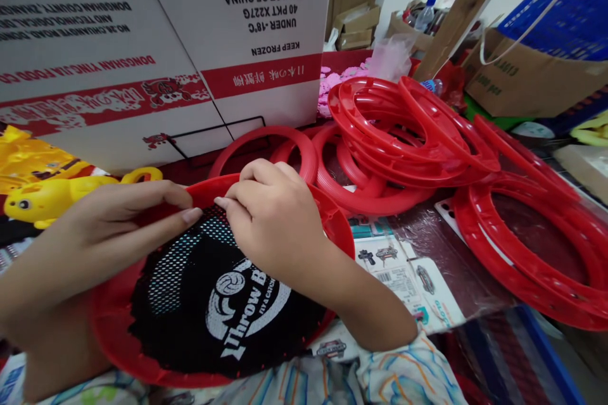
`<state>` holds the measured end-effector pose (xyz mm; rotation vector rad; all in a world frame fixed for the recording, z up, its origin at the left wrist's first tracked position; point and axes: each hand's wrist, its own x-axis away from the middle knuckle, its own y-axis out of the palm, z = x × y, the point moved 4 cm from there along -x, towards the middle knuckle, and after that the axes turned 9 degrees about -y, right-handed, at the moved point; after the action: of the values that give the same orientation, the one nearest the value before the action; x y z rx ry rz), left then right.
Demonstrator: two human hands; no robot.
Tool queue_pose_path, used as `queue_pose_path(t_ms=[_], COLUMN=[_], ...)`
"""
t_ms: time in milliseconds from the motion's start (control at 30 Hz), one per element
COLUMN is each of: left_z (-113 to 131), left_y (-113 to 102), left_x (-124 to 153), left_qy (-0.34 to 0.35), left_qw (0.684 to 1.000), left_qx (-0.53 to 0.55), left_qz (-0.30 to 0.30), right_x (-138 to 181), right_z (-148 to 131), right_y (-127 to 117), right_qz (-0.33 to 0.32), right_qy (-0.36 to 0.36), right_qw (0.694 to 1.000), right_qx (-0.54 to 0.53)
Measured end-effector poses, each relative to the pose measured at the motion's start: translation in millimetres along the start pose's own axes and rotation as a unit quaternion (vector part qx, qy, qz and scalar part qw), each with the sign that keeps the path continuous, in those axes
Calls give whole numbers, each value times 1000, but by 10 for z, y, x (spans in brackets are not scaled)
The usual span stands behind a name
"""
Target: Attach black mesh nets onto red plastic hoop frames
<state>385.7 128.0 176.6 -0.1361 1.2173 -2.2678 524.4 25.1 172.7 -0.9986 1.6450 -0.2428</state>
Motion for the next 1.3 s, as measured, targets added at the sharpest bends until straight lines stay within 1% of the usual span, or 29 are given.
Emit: queue_pose_path(t_ms=[67,167,233,300,333,367,400,433,500,533,567,600,667,733,800,867,933,1000,1067,1133,1200,1300], left_z=[-22,-82,-136,-213,-263,-316,-368,-414,-472,-486,-491,-494,-488,-479,-481,-506,-528,-513,-462,-403,-360,-319], left_y=[-3,-11,-30,-69,-91,-111,-130,-146,-166,-173,-173,-167,-140,-116,-127,-149,-162,-184,-212,-229,-230,-208], left_x=[-5,-23,-25,-8,5,20,33,43,43,32,15,-4,-40,-58,-59,-44,-32,-36,-45,-41,-24,0], left_qy=[-9,-22,-18,-17,-27,-42,-58,-74,-97,-108,-121,-137,-167,-175,-155,-138,-127,-95,-42,7,39,65], left_qw=[1000,1000,999,999,998,997,996,996,994,993,991,988,976,964,963,963,963,973,990,997,998,997], left_qx=[-1,-8,-3,14,25,34,36,33,17,15,26,49,118,175,205,224,231,203,131,58,19,-2], left_qz=[3,-13,-35,-46,-48,-50,-49,-47,-44,-42,-45,-51,-75,-94,-75,-51,-48,-48,-43,-42,-46,-44], right_x=[1,-4,0,20,36,55,78,107,170,192,204,204,190,174,166,170,181,189,186,167,140,110], right_z=[8,9,-19,-80,-120,-168,-219,-268,-338,-351,-347,-332,-285,-231,-200,-209,-255,-293,-292,-255,-207,-174], right_y=[34,64,27,-60,-100,-123,-118,-84,31,97,162,224,329,392,403,369,312,246,183,135,104,77], right_qz=[5,1,-5,-7,-20,-48,-98,-162,-281,-318,-337,-341,-333,-323,-305,-272,-227,-172,-122,-99,-104,-139], right_qy=[-5,-12,-16,-16,-13,-13,-16,-19,-19,-15,-3,8,14,20,35,45,31,13,5,6,16,21], right_qw=[1000,1000,999,996,995,994,991,983,954,940,932,928,928,934,946,960,973,985,992,995,994,989], right_qx=[10,23,50,83,92,94,92,89,104,118,133,148,165,150,99,45,14,-4,-18,-21,-22,-38])
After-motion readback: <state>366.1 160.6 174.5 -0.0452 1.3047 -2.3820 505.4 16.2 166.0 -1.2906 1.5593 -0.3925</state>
